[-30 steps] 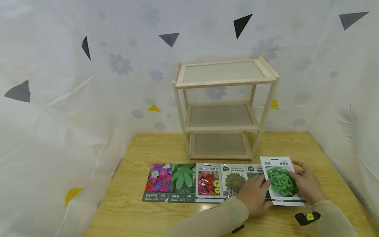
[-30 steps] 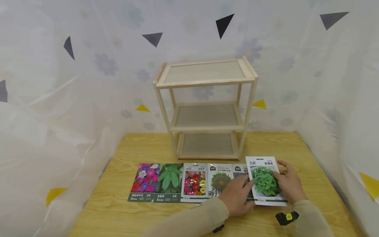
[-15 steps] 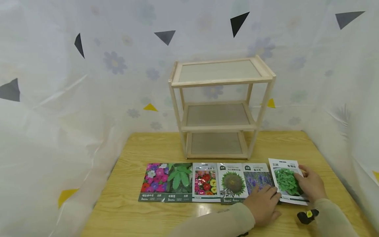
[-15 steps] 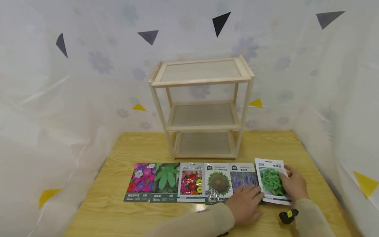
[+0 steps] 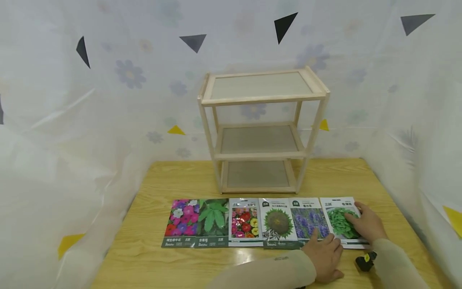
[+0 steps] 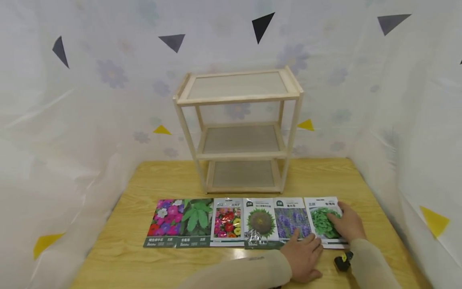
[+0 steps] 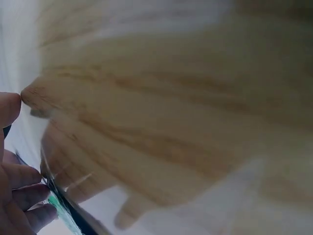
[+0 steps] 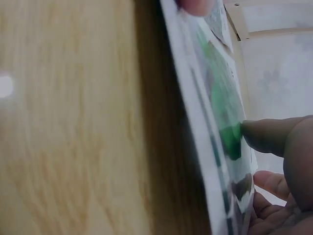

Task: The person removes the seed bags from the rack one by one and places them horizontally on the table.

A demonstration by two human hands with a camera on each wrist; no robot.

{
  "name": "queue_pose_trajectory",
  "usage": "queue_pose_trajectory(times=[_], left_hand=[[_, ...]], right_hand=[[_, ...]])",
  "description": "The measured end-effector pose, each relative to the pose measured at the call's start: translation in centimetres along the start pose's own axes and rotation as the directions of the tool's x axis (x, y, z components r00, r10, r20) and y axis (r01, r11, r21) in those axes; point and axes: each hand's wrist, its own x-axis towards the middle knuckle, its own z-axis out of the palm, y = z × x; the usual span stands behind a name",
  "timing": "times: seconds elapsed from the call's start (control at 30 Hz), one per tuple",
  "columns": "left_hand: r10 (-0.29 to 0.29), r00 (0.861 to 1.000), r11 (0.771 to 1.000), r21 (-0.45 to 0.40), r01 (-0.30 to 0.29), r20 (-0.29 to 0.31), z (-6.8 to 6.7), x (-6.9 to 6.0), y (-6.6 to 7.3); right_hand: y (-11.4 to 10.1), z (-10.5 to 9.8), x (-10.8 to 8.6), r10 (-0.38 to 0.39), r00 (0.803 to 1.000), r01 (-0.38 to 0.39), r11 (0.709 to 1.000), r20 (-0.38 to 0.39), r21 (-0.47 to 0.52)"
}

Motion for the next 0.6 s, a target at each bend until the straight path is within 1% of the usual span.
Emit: queue_pose_trajectory(times=[0.2, 0.3, 0.4, 0.47, 0.6], left_hand=[[0.009, 0.998, 1.0, 0.021, -0.01, 0.064, -0.12, -0.06, 0.24], [0.014, 0.997, 1.0, 0.026, -0.016, 0.08, -0.18, -0.12, 0.34], [0.016, 0.997, 0.999, 0.026, -0.018, 0.08, -0.16, -0.13, 0.36], [0.012, 0.997, 1.0, 0.023, -0.014, 0.08, -0.1, -0.09, 0.34], [0.002, 0.997, 0.999, 0.032, -0.005, 0.077, 0.05, -0.03, 0.36]], right_hand=[[0.37, 0.65, 0.27, -0.043, 0.998, 0.036, 0.992, -0.053, -0.12], [0.31, 0.71, 0.23, -0.035, 0.998, 0.025, 0.986, -0.056, -0.167], [0.08, 0.58, 0.17, -0.015, 0.999, 0.006, 0.984, -0.047, -0.177], [-0.1, 0.45, 0.12, -0.007, 0.999, 0.0, 0.986, -0.04, -0.165], [-0.13, 0.32, 0.06, -0.026, 0.999, 0.021, 0.99, -0.034, -0.14]])
